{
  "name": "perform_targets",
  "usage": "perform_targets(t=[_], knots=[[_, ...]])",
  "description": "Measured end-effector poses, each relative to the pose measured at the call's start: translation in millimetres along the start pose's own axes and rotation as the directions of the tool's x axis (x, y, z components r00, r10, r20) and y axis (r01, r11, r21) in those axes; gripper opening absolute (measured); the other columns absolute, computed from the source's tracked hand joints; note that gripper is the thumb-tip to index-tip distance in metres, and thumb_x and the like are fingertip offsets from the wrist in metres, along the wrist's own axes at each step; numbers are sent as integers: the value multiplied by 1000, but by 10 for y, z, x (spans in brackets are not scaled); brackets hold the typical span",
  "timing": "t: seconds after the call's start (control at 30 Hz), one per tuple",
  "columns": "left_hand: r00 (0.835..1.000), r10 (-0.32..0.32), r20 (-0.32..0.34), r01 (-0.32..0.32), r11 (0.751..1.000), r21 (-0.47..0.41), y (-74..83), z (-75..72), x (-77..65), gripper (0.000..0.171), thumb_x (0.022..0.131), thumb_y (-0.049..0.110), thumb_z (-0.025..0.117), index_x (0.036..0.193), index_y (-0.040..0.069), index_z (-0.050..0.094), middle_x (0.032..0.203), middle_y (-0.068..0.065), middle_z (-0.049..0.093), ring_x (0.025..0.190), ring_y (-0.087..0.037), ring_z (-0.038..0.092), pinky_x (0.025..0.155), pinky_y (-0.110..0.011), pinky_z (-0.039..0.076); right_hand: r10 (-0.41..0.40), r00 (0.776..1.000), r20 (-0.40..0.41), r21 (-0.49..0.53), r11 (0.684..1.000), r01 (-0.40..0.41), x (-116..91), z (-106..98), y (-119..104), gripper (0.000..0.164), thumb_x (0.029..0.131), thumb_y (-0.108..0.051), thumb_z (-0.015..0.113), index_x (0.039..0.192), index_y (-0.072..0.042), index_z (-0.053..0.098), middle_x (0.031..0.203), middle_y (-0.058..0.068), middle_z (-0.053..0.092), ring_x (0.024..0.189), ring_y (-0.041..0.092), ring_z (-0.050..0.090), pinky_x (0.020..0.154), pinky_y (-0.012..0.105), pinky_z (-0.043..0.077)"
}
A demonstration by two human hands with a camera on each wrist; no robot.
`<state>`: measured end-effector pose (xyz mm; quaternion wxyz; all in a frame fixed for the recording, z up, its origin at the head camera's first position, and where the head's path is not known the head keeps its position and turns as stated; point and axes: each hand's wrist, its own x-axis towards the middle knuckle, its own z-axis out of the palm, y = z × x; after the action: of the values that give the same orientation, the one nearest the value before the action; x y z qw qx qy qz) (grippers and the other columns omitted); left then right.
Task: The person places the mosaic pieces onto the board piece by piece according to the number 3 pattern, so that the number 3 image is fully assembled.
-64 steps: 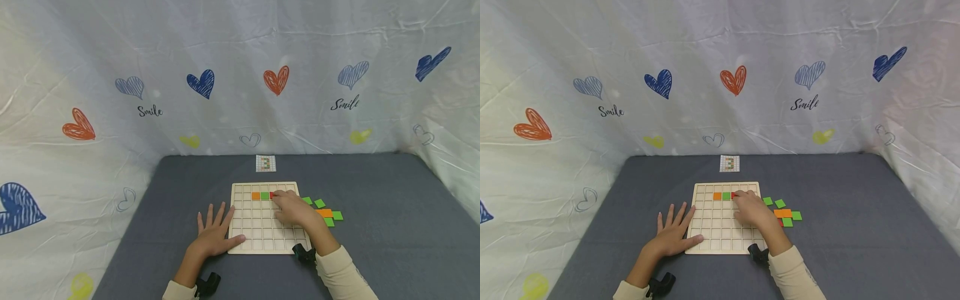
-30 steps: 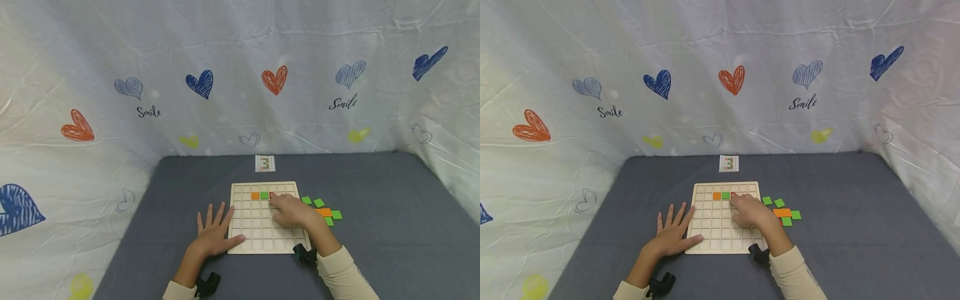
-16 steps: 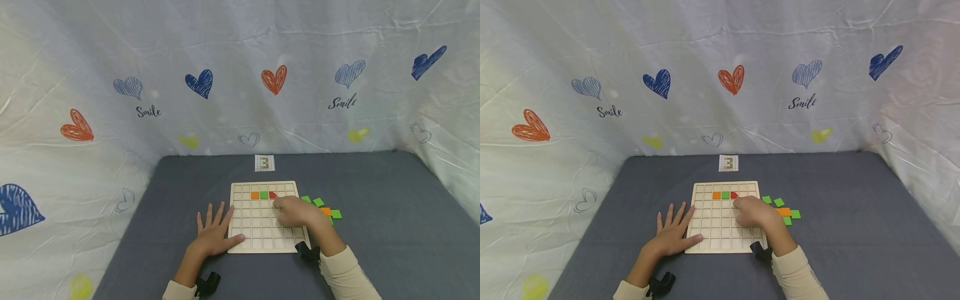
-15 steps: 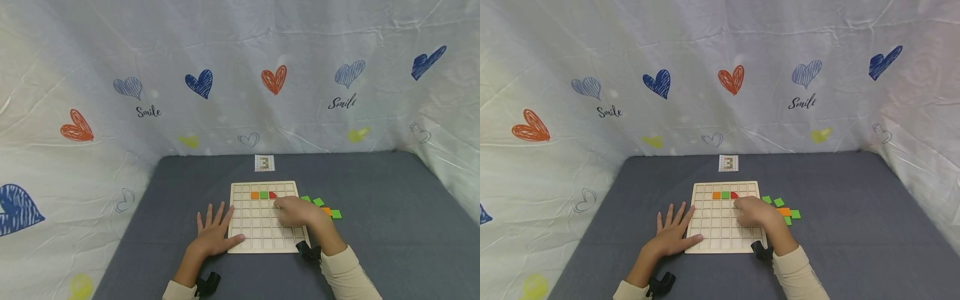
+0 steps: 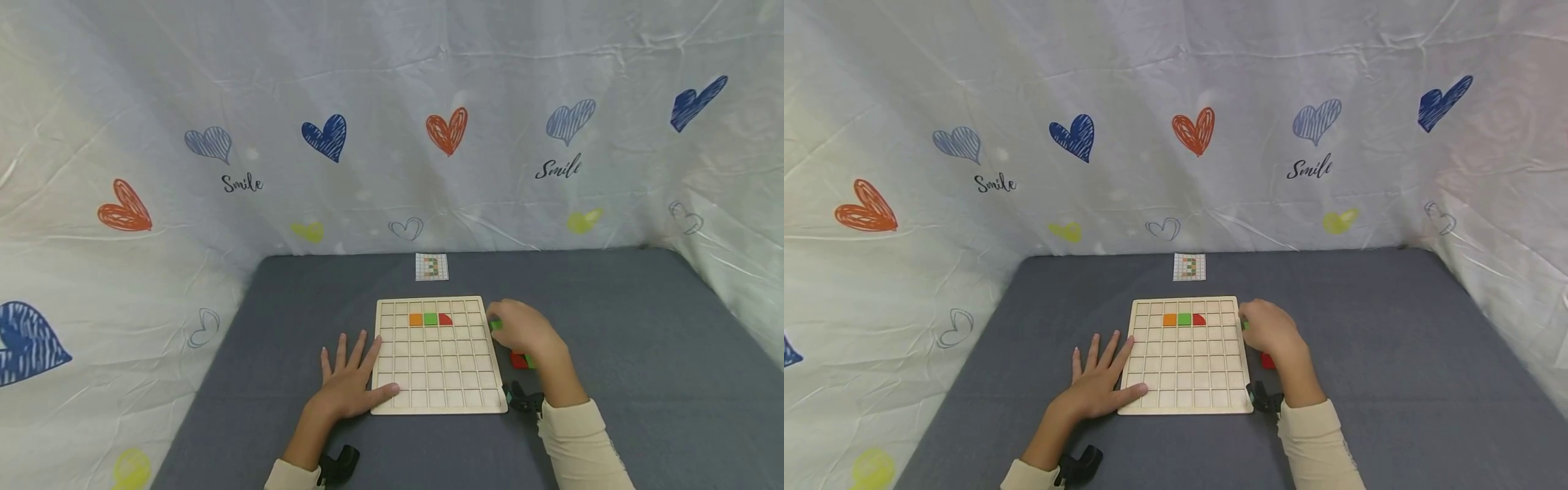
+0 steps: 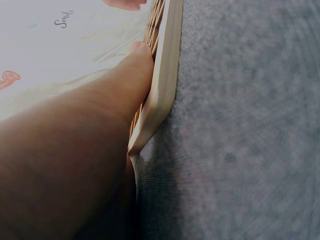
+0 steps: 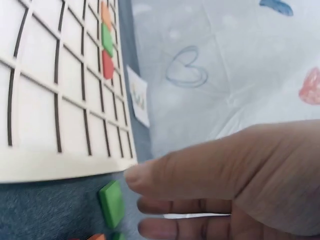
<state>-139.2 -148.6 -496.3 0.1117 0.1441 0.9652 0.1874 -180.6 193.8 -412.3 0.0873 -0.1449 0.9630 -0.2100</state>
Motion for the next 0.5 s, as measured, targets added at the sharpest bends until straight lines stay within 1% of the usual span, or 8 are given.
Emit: perform_targets(t=[0.13,0.2,0.37,0.5], knots=[[1000,1,-2,-1,1000,-11,10,-15,-11,104,81,88,44,163,32,11,168,-2,0,149,-36,-18,107,-66,-22,46,999,-20,-8,999,-46,27,11,62,28,86,7,64,113,4,70,112,22,66,103,40,61,78,53,52],[1000,1,0,-1,1000,-16,13,-17,-12,104,81,88,44,163,32,11,168,-2,0,149,-36,-19,107,-66,-22,61,998,-24,-14,998,-61,45,36,89,28,85,8,64,111,3,70,111,21,66,101,38,61,77,52,52],[1000,-2,2,2,1000,-4,12,-10,-9,103,82,86,45,163,32,12,168,-2,0,149,-36,-19,107,-66,-21,81,996,-26,-22,996,-82,88,98,157,25,84,6,67,108,3,70,109,21,67,99,39,62,78,53,52],[1000,-8,21,8,1000,6,30,-35,-24,101,84,84,47,163,31,11,168,-3,-1,149,-37,-19,107,-66,-21,82,996,-29,-20,996,-82,108,122,184,26,82,7,68,107,3,70,109,21,66,100,40,61,78,54,52]])
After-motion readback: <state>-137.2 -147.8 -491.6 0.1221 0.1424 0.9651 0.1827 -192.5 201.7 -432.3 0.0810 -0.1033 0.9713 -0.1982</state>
